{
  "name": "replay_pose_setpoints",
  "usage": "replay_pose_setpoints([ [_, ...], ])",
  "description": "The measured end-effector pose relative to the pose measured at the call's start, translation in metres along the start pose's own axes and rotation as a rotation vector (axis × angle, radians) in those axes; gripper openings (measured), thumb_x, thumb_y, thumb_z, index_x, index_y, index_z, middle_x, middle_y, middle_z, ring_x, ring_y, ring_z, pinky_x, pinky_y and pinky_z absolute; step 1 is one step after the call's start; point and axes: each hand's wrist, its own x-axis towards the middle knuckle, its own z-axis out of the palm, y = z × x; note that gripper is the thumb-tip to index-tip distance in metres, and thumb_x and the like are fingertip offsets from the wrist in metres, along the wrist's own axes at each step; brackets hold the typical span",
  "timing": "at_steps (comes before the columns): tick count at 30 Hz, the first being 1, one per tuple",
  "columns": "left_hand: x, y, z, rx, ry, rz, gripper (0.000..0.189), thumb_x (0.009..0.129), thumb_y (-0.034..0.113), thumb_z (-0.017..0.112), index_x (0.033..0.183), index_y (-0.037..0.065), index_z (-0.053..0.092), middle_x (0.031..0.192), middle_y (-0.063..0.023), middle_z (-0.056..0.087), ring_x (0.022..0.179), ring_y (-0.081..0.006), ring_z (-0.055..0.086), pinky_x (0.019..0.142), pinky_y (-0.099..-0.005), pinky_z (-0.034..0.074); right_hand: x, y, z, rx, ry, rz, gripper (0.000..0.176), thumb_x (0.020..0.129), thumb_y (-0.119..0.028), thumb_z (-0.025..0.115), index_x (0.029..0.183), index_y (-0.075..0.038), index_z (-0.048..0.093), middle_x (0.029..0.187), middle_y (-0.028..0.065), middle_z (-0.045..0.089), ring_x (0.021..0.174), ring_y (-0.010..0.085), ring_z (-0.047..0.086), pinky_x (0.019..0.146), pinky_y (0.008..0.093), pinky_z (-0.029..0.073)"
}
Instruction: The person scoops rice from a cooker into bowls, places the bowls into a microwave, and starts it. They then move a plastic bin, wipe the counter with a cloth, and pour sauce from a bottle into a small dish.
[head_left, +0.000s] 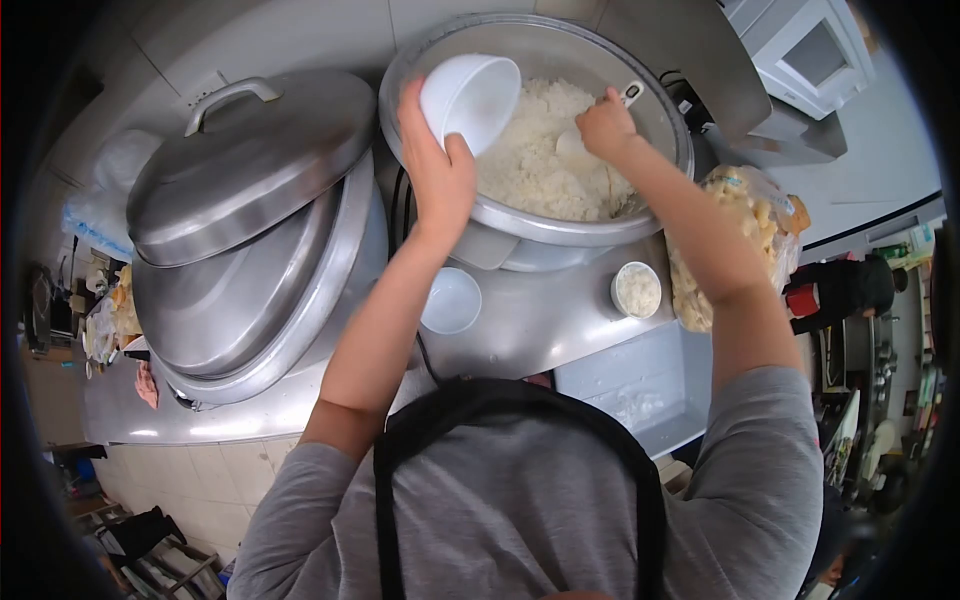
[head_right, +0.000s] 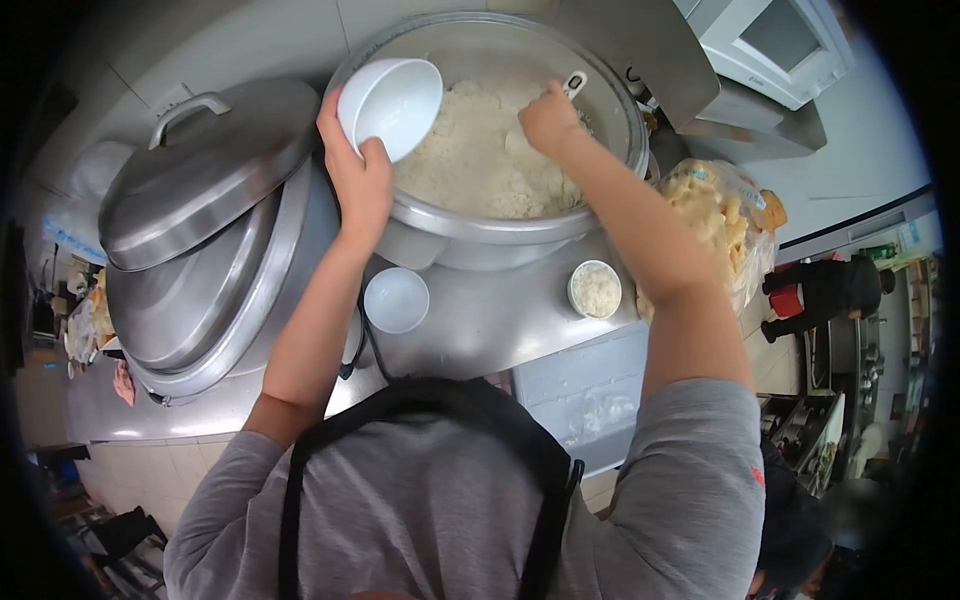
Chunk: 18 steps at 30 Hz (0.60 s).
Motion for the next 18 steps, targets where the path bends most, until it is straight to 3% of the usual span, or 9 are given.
replay_pose_setpoints([
  [12,-0.016,0.007,0.008,-0.128,0.096,-0.007,0.058,0.07,-0.005,0.035,0.128,-0.003,0.03,0.124,-0.023,0.038,0.115,-0.0379,0.04,0.099,-0.0426,0.03,-0.002,-0.023,-0.025,0.054,-0.074,-0.136,0.015,0.076,-0.012,0.053,0.08,-0.013,0.068,0.08,0.0063,0.066,0.08,0.0201,0.061,0.088,0.0352,0.029],
  [18,-0.014,0.007,0.008,-0.112,0.114,-0.003,0.058,0.07,-0.005,0.035,0.127,-0.004,0.03,0.124,-0.0234,0.039,0.114,-0.0381,0.041,0.098,-0.0424,0.031,-0.008,-0.035,-0.03,0.007,-0.048,-0.151,0.013,0.074,-0.019,0.055,0.074,-0.011,0.066,0.069,0.0063,0.063,0.074,0.0198,0.06,0.087,0.0357,0.027],
])
